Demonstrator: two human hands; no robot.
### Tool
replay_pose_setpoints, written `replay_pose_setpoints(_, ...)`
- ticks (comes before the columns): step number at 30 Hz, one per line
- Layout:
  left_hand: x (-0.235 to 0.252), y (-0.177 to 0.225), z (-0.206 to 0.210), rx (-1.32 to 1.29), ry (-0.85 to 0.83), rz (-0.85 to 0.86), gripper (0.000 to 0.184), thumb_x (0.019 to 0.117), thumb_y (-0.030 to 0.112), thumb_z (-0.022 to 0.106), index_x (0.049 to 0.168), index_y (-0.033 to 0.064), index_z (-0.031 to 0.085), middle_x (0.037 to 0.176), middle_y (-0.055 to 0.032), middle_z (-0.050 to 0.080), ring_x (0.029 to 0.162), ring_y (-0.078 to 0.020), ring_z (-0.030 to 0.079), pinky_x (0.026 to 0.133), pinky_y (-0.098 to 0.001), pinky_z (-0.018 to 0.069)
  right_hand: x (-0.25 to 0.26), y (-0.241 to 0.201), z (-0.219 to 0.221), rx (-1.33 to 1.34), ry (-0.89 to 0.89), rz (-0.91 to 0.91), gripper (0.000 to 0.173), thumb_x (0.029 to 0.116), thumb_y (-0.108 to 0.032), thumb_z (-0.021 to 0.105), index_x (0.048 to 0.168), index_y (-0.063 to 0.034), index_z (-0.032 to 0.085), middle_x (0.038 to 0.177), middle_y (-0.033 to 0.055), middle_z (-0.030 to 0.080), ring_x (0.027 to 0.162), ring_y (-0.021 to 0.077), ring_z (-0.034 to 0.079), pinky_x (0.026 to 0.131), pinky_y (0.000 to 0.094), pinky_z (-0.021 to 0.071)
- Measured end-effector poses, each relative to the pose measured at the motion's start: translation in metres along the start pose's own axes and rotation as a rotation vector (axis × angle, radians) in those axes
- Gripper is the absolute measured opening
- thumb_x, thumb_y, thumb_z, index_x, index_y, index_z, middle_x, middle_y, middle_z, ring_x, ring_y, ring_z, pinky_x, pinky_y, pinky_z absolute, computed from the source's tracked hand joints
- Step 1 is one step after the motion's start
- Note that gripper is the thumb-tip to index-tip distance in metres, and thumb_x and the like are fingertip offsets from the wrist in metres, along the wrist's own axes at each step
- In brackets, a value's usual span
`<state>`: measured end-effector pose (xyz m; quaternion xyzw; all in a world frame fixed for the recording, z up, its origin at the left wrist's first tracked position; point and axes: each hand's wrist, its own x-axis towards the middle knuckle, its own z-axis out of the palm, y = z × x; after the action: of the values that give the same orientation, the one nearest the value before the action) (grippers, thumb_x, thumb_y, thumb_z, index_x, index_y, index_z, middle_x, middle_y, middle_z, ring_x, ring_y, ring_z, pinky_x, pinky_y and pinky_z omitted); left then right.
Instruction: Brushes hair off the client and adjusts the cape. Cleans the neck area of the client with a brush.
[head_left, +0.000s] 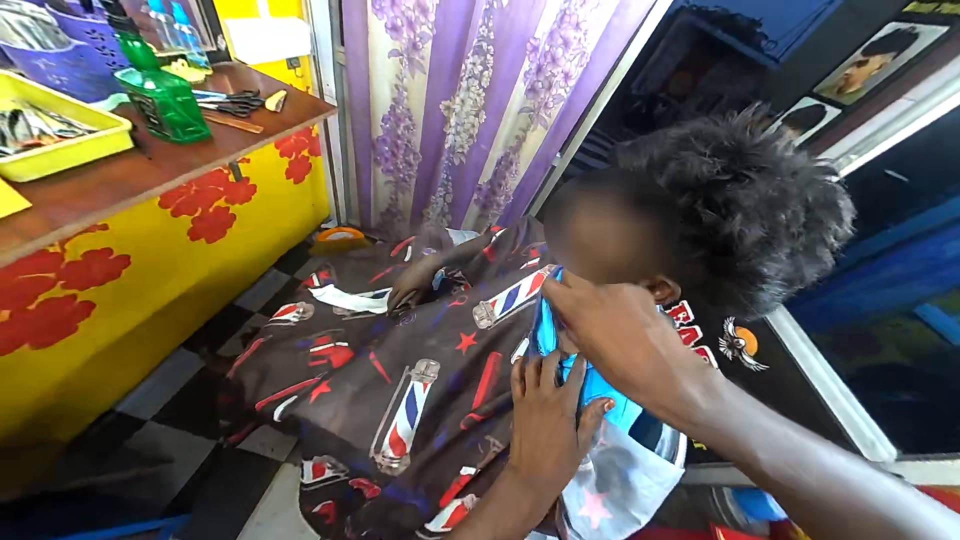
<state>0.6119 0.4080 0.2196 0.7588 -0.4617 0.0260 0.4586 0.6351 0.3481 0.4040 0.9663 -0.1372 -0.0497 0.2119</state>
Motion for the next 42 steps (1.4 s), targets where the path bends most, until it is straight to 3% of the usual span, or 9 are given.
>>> replay_pose_setpoints(6,0.001,0.006,0.002,0.040,0.027,0.074,0.052,0.1021,0.052,0.040,0.110,0.0161,0.078,0.121,-0.0097,0.072,0.125,-0.0371,0.062,0.113,-0.0669,0.0355,0.020,-0.002,0.082,0.283,0.235,-0.172,0.033,0.0884,-0.003,0.074,0.119,-0.0137,0.065,0.117,0.0104,0.062,0.086,0.0311,0.064,0.063,0.0440,0.0568)
replay_pose_setpoints(12,0.010,0.030,0.002,-0.062,-0.011,0.230,0.060,0.0998,0.054,0.054,0.140,0.0109,0.062,0.139,-0.0090,0.064,0.134,-0.0279,0.056,0.118,-0.0558,0.0368,-0.112,0.109,0.098,0.739,0.417,0.191,0.024,0.0888,-0.031,0.074,0.109,-0.0192,0.073,0.111,-0.0038,0.070,0.093,0.0097,0.069,0.079,0.0361,0.0617)
replay_pose_setpoints(18,0.040,0.091,0.024,0.197,-0.120,0.300,0.058,0.0945,0.055,0.063,0.138,0.0168,0.065,0.142,-0.0054,0.062,0.136,-0.0279,0.055,0.114,-0.0501,0.0426,-0.089,0.218,0.159,0.734,0.774,0.478,0.032,0.0885,-0.013,0.077,0.114,0.0035,0.066,0.108,0.0231,0.066,0.089,0.0391,0.068,0.074,0.0609,0.0555)
replay_pose_setpoints(21,0.035,0.114,0.057,0.368,-0.115,0.300,0.056,0.0933,0.053,0.064,0.133,0.0152,0.068,0.144,-0.0133,0.060,0.137,-0.0335,0.054,0.115,-0.0545,0.0408,-0.107,0.183,0.151,1.195,0.817,0.280,0.030,0.0904,-0.019,0.073,0.115,-0.0051,0.063,0.102,0.0104,0.068,0.080,0.0198,0.070,0.066,0.0412,0.0621)
replay_pose_setpoints(25,0.016,0.134,0.092,0.464,0.055,0.161,0.032,0.0905,0.037,0.069,0.103,0.0091,0.078,0.108,-0.0165,0.075,0.103,-0.0357,0.072,0.088,-0.0569,0.0570,-0.118,0.168,0.154,1.443,0.688,-0.335,0.022,0.0898,-0.020,0.078,0.106,-0.0056,0.072,0.109,0.0072,0.072,0.104,0.0141,0.069,0.090,0.0333,0.0597)
replay_pose_setpoints(30,0.035,0.133,0.106,0.643,0.022,0.126,0.062,0.0899,0.071,0.056,0.131,0.0267,0.069,0.154,-0.0129,0.051,0.134,-0.0350,0.055,0.106,-0.0566,0.0459,-0.056,0.273,0.208,1.243,0.827,0.016,0.028,0.0880,-0.016,0.079,0.111,-0.0041,0.068,0.106,0.0119,0.068,0.088,0.0235,0.069,0.074,0.0461,0.0597)
replay_pose_setpoints(34,0.034,0.135,0.097,0.527,-0.024,0.082,0.055,0.0899,0.067,0.063,0.123,0.0239,0.075,0.133,-0.0104,0.068,0.123,-0.0319,0.063,0.103,-0.0589,0.0491,-0.060,0.268,0.217,1.497,0.631,-0.455,0.023,0.0904,-0.018,0.077,0.107,-0.0038,0.070,0.109,0.0089,0.071,0.100,0.0158,0.069,0.088,0.0363,0.0600)
replay_pose_setpoints(37,0.038,0.138,0.094,0.549,-0.070,0.096,0.045,0.0990,0.059,0.055,0.118,0.0234,0.075,0.139,-0.0012,0.065,0.135,-0.0227,0.054,0.111,-0.0467,0.0412,0.008,0.310,0.237,1.285,0.781,-0.318,0.022,0.0882,-0.022,0.079,0.105,-0.0095,0.072,0.104,0.0058,0.070,0.089,0.0176,0.069,0.075,0.0410,0.0599)
replay_pose_setpoints(42,0.048,0.145,0.094,0.452,0.492,0.083,0.038,0.1084,0.043,0.043,0.096,0.0179,0.068,0.104,0.0023,0.069,0.109,-0.0097,0.063,0.098,-0.0292,0.0492,0.002,0.307,0.227,1.475,0.616,-0.794,0.022,0.0928,-0.021,0.076,0.106,-0.0052,0.069,0.111,0.0106,0.070,0.101,0.0167,0.069,0.085,0.0327,0.0609)
